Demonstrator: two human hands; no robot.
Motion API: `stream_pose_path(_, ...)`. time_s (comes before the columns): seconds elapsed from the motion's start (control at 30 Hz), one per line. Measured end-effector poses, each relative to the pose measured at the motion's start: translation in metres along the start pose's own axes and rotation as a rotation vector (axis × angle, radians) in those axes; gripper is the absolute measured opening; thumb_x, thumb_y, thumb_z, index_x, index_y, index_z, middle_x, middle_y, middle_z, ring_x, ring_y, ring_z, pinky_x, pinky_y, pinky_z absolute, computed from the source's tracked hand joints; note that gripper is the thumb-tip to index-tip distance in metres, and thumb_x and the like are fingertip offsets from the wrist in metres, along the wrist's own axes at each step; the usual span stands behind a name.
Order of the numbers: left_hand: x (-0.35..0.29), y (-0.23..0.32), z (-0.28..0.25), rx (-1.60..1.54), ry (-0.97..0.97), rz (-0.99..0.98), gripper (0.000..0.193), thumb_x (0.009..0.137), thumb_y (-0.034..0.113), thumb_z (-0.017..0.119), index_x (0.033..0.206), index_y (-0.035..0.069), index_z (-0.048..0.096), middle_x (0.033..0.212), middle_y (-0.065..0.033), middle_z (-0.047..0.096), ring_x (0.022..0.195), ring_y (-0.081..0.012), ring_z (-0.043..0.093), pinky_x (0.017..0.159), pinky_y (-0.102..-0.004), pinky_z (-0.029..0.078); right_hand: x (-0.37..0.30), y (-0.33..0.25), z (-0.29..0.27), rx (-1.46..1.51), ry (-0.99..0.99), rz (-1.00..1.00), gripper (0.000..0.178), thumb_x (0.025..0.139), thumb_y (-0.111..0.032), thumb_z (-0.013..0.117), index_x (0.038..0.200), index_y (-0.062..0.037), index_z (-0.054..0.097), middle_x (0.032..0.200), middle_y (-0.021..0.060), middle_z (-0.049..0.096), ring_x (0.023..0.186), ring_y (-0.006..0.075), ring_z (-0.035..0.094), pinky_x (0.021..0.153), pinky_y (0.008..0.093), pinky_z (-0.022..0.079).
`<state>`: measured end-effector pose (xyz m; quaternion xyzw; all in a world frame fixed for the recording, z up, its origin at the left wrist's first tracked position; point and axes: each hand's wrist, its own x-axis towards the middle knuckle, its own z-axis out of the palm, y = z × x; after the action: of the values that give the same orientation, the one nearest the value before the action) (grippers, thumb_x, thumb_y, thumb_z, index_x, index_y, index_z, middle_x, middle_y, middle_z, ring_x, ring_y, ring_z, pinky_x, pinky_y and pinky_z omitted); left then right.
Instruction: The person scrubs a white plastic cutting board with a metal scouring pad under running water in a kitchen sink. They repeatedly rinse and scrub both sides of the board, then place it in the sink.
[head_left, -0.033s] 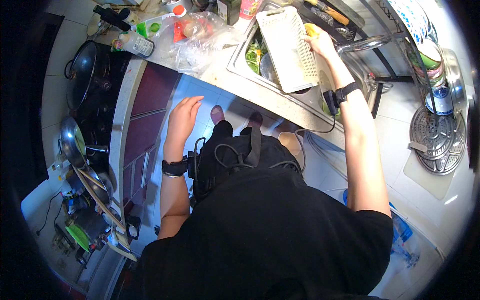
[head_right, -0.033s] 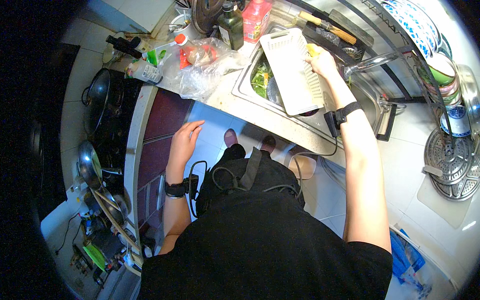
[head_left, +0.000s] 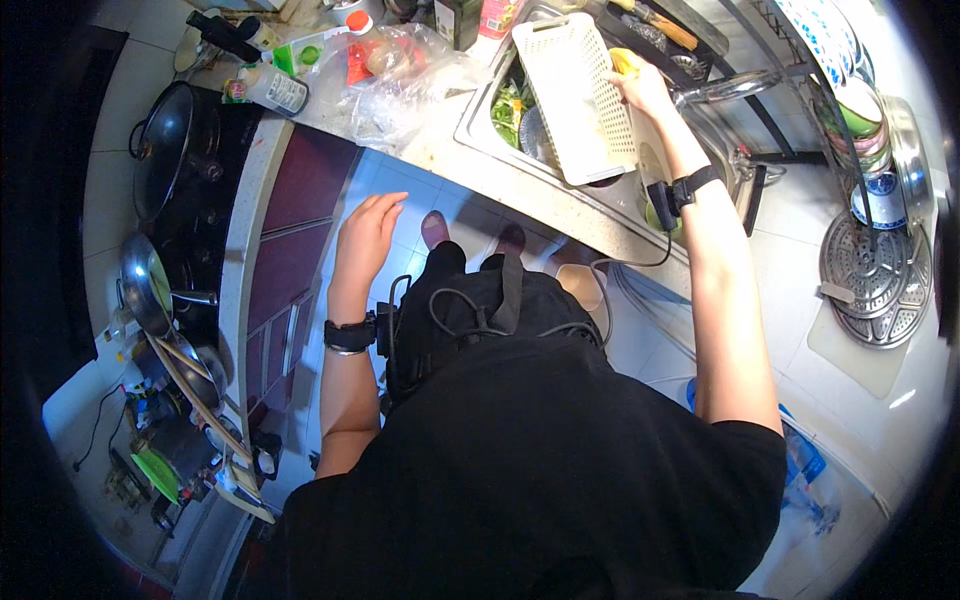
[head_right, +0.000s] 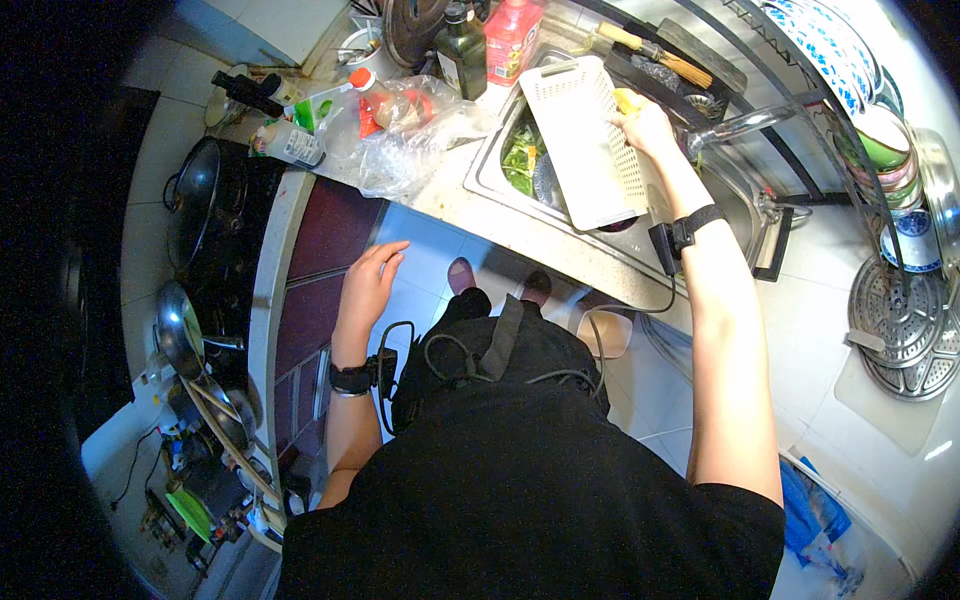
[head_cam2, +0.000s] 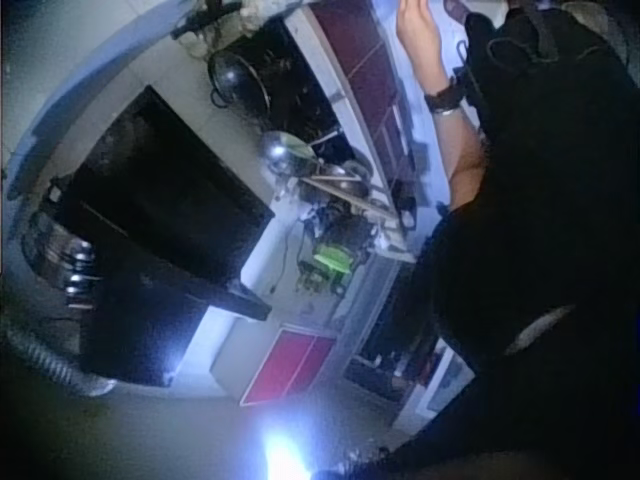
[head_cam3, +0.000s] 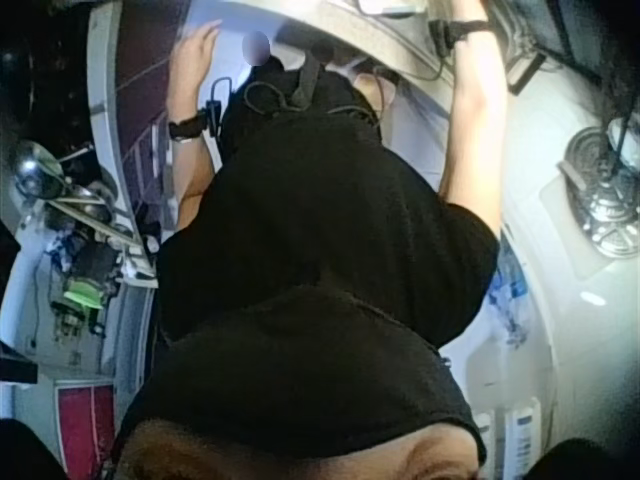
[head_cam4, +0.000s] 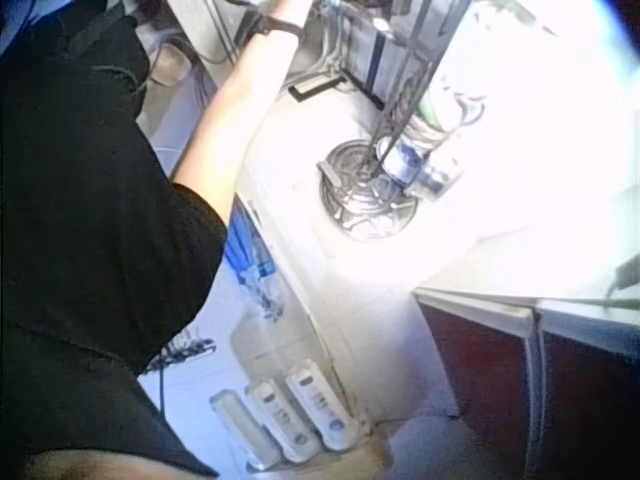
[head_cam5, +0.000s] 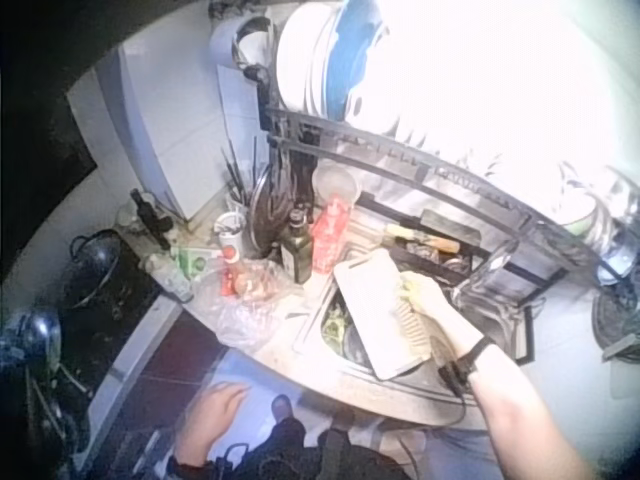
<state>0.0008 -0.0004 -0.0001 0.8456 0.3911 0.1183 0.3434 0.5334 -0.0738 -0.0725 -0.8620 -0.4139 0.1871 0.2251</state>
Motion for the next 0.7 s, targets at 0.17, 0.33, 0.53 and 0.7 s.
stream_pose_path(0.17,-0.002,-0.001,0.000,-0.021,-0.010,0.009,0.020,0.097,0.013,0.062,0.115,0.007,0.070,0.102,-0.0159,0.069,0.093,-0.0368,0.067,0.078,-0.0418,0.053,-0.031,0.010,-0.017,-0.195,0.089,0.133,0.053,0.083,-0.037,0.078,0.127,-0.0083,0.068,0.118,0.0199,0.071,0.108,0.0322,0.070,0.096,0.0377,0.053)
stream_pose_path(0.33,0.004,-0.002,0.002,0.027,-0.036,0.034,0.021,0.097,0.015,0.062,0.115,0.008,0.070,0.101,-0.0154,0.069,0.092,-0.0367,0.067,0.078,-0.0420,0.053,-0.093,0.016,-0.031,0.141,0.042,0.029,0.053,0.084,-0.023,0.080,0.131,-0.0039,0.065,0.123,0.0137,0.071,0.112,0.0219,0.069,0.096,0.0315,0.052)
stream_pose_path(0.53,0.010,0.004,0.008,-0.036,-0.061,0.075,0.021,0.098,0.015,0.061,0.115,0.008,0.070,0.101,-0.0160,0.068,0.092,-0.0372,0.066,0.078,-0.0424,0.053,-0.160,0.037,-0.023,0.114,0.023,0.158,0.046,0.085,-0.018,0.078,0.128,-0.0070,0.067,0.123,0.0109,0.072,0.112,0.0177,0.068,0.097,0.0306,0.051)
stream_pose_path(0.7,0.021,0.015,0.011,-0.026,-0.093,0.110,0.020,0.098,0.015,0.061,0.114,0.007,0.070,0.100,-0.0164,0.068,0.091,-0.0375,0.066,0.078,-0.0422,0.053,-0.202,0.054,-0.008,0.238,0.011,0.217,0.047,0.084,-0.022,0.081,0.128,-0.0101,0.067,0.091,0.0064,0.067,0.086,0.0194,0.063,0.084,0.0323,0.052)
